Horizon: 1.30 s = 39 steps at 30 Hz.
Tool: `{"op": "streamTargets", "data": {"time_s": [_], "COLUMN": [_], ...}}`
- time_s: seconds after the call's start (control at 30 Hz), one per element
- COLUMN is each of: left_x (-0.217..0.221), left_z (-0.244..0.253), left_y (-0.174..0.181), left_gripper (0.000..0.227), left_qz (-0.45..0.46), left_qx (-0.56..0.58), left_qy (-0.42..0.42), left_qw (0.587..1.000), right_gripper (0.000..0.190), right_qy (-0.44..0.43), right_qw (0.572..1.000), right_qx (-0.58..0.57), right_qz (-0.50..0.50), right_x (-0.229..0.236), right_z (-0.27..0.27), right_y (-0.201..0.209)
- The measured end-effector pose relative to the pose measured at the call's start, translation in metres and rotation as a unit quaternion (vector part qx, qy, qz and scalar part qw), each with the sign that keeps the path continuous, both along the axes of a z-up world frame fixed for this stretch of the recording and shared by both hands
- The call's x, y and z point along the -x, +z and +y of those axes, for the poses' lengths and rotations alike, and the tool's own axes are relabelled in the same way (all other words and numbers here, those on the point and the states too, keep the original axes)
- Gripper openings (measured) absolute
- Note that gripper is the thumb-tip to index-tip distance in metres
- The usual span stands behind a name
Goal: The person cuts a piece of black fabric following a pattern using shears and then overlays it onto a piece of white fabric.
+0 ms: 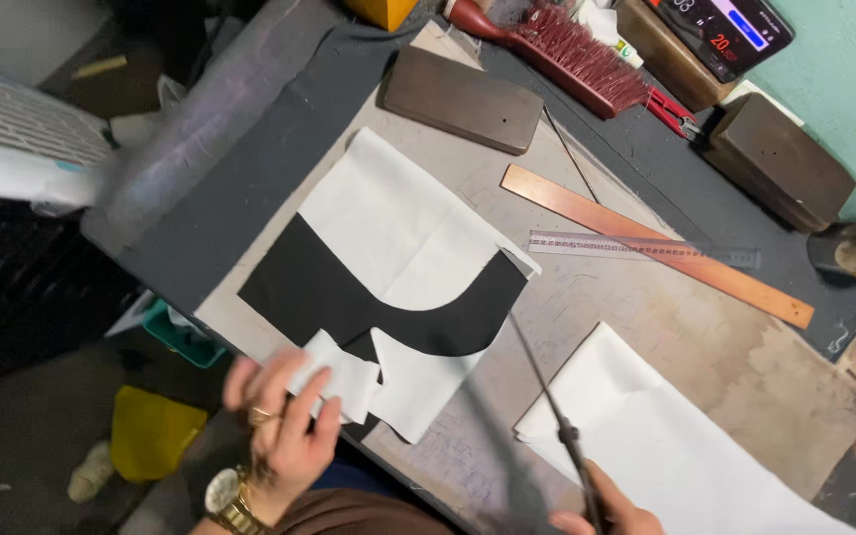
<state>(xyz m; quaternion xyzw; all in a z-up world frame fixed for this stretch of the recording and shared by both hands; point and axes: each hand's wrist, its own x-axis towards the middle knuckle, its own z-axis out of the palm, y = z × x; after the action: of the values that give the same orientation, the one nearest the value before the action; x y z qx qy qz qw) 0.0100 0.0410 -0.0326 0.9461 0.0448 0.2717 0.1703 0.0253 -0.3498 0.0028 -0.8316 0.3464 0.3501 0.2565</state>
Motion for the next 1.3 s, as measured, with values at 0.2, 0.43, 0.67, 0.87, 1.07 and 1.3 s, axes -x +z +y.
{"op": "streamTargets", "data": {"time_s": [0.2,0.43,0.67,0.87,1.07,1.3], "left_x": [-0.028,-0.053,-0.096,-0.117,-0.224,-0.360], "left_z": [0.008,0.087,0.126,0.141,0.239,0.345], "left_y": [0.050,0.050,0.088,0.072,0.049,0.049], "left_gripper": [0.072,0.033,0.055,0.059,0.029,0.031], "left_qz": [0.392,0.567,0.810,0.648,0.637,0.659], "left_qx": [0.508,0.278,0.412,0.041,-0.117,-0.288], "left_qy": [-0.291,-0.258,-0.289,-0.595,-0.565,-0.471], "left_qw": [0.710,0.731,0.301,0.473,0.512,0.511], "right_gripper": [0.069,0.068,0.043,0.059,0.066,0.007], "right_qy": [0.232,0.113,-0.566,-0.549,-0.446,-0.102], "right_qw": [0.954,0.881,0.533,0.558,0.780,0.803], "right_qx": [-0.148,-0.269,-0.482,-0.411,-0.217,0.009], "right_qz": [-0.123,-0.372,-0.405,-0.466,-0.382,-0.587], "right_x": [0.025,0.041,0.003,-0.018,-0.024,-0.055], "right_z": [0.220,0.304,0.324,0.389,0.414,0.457], "right_y": [-0.004,0.016,-0.008,0.000,-0.035,-0.087]}}
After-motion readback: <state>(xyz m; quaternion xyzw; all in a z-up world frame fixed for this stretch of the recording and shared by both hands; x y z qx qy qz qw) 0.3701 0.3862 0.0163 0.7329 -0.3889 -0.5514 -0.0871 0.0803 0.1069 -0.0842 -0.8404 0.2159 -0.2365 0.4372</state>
